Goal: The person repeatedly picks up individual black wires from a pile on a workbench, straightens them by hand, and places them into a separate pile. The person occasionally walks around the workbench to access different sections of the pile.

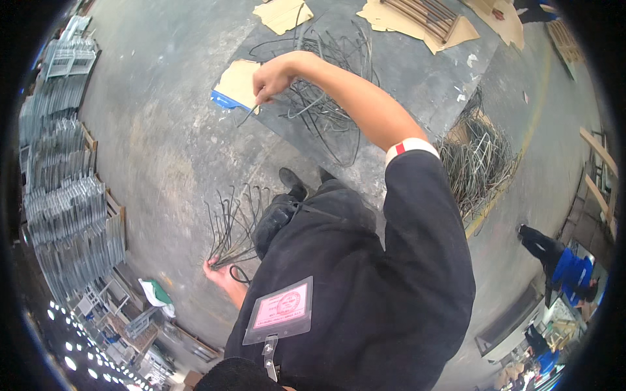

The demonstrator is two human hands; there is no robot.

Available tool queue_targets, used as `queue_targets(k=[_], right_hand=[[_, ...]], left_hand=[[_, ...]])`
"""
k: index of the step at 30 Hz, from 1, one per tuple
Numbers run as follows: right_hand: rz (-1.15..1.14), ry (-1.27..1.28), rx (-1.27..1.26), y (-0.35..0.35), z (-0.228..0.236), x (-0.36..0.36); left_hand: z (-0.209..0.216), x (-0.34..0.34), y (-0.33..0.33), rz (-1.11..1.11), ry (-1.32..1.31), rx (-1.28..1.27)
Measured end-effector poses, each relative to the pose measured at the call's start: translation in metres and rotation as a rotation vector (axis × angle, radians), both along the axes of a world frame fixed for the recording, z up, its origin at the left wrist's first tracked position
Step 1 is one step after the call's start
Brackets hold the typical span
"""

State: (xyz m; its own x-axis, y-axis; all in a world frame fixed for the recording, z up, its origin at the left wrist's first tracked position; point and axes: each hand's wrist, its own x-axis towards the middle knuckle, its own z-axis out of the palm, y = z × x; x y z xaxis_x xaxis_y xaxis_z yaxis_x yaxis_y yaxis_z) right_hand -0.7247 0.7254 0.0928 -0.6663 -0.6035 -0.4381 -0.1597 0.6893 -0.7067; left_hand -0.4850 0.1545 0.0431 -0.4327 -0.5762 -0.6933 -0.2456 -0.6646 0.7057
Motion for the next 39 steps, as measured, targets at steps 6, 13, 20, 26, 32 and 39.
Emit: queue_targets(k=[6,13,20,26,32,39], right_hand=[[-0.142,0.374,0.509,-0.059,0.031,-0.036],[-0.284,0.503,0.421,-0.043,0.051,-0.075],[-0.806,-0.066,-0.224,-0.016,-0.001,-0.053],[-1.083,-0.395,-0.691,0.031,-0.017,-0.039],[-1.252,-0.39,-1.464,-0.036,0.05,-0.065],[-1.267,-0.707,-1.68,-0.248,0.082,-0.148]], left_hand=[[0.002,-0.015,0.035,-0.164,0.116,0.047],[0.02,-0.027,0.066,-0.295,0.222,0.007],[0.017,-0.054,0.069,-0.395,0.324,-0.12],[0.009,-0.089,0.06,-0.431,0.412,0.102],[0.0,-0.148,0.043,-0.586,0.387,-0.094],[-0.003,-0.232,0.023,-1.029,0.387,-0.235]])
